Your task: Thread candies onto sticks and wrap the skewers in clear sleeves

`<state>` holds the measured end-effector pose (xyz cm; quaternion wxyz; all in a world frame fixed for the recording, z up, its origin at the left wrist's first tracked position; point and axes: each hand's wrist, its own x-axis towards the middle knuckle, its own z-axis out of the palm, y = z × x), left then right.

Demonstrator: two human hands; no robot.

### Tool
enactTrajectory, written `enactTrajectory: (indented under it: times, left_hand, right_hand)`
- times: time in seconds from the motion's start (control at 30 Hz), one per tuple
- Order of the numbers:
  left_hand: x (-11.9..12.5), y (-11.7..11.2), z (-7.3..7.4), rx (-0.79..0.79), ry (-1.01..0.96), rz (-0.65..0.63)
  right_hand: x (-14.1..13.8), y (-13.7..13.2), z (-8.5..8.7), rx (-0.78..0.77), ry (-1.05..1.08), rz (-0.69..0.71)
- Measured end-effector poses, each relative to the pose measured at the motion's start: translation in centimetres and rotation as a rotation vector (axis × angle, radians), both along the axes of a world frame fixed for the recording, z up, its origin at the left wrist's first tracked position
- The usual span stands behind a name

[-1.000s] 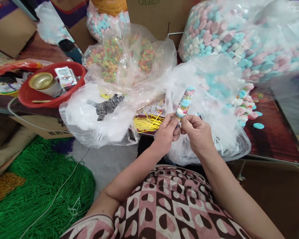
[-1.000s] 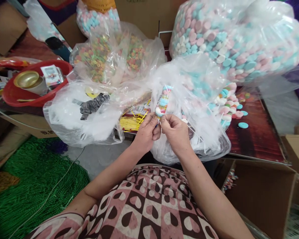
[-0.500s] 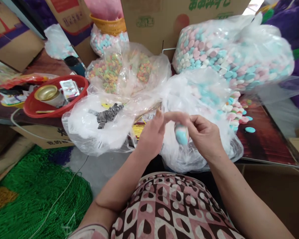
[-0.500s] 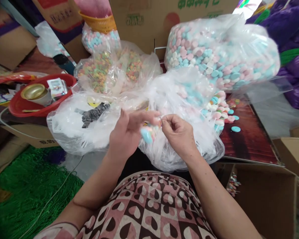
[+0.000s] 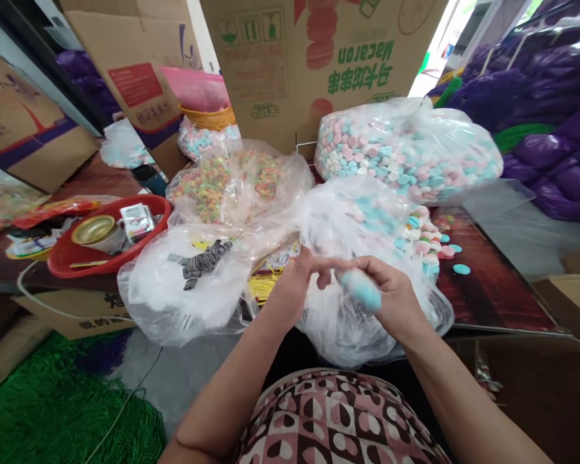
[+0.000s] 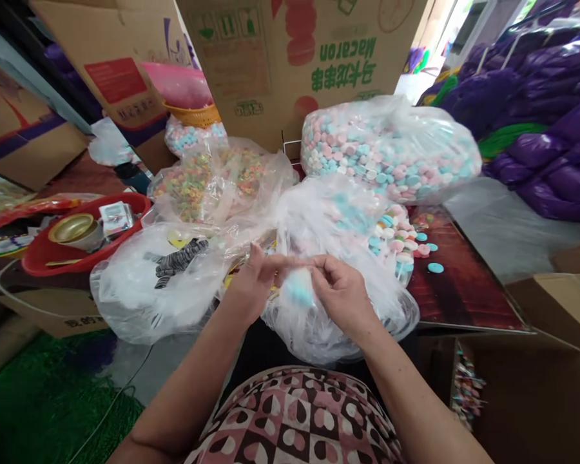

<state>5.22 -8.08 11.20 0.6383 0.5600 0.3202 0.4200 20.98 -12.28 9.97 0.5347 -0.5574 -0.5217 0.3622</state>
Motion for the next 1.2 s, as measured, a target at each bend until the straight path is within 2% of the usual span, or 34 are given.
enactTrajectory:
  times: [0.07,0.17,0.27,0.33,0.4,0.5,0.57,0.67,0.77,0.87,0.93,1.07,1.2]
  left_hand:
    - [0.4,-0.5,-0.2,0.066,0.138,-0.049]
    - [1.3,-1.1,-1.0,0.127,0.29,-0.021]
    - [2.1,-1.0,-1.6,0.047,0.259,-0.002]
    - [2.4,-0.8,-1.7,-0.008,0.197,-0.051]
    - [2.5,-0.7,-1.7,0.011,0.189,-0.102]
    - [2.6,-0.7,-1.5,0.22,0.299,-0.164]
    - [3.0,-0.9,-1.6,0.459,0.4,-0.187]
    - [4.3,-2.2,-2.2,0.777,0.545,-0.194]
    - [5.9,-4.0,-3.1,0.891,0.585,-0.303]
    - [6.7,-5.3,-4.0,0.885,0.562,-0.467]
    - [6.7,-5.4,-4.4,0.867,0.575,-0.519]
    - [6.0,-4.9,-5.1,0.823,0.583,-0.505]
    - [5.6,-4.3,-5.8,0.832,0.596,-0.424]
  right_hand:
    - [0.6,0.0,-0.3,0.014,0.013,-0.04]
    - [1.3,-0.4,-0.6,0.024,0.014,-0.057]
    - [1.7,-1.1,-1.2,0.012,0.026,-0.007]
    - [1.9,-1.6,-1.6,-0.016,0.081,0.036]
    - [2.1,-2.0,-2.0,-0.046,0.172,0.076]
    - [2.7,-2.5,-2.4,-0.038,0.347,0.119]
    - [3.2,-3.1,-2.7,-0.031,0.453,0.131]
    - [4.0,-4.5,-3.7,-0.099,0.581,0.096]
    - [5.3,-7.0,-5.3,-0.117,0.683,-0.1]
    - [8.0,-10.4,-7.6,-0.101,0.719,-0.346]
    - [10.7,-13.2,-9.8,-0.116,0.676,-0.52]
    - [16.7,-18.0,-14.6,-0.119,0.458,-0.957]
    - [21.3,-20.0,-18.0,-0.117,0.252,-1.098]
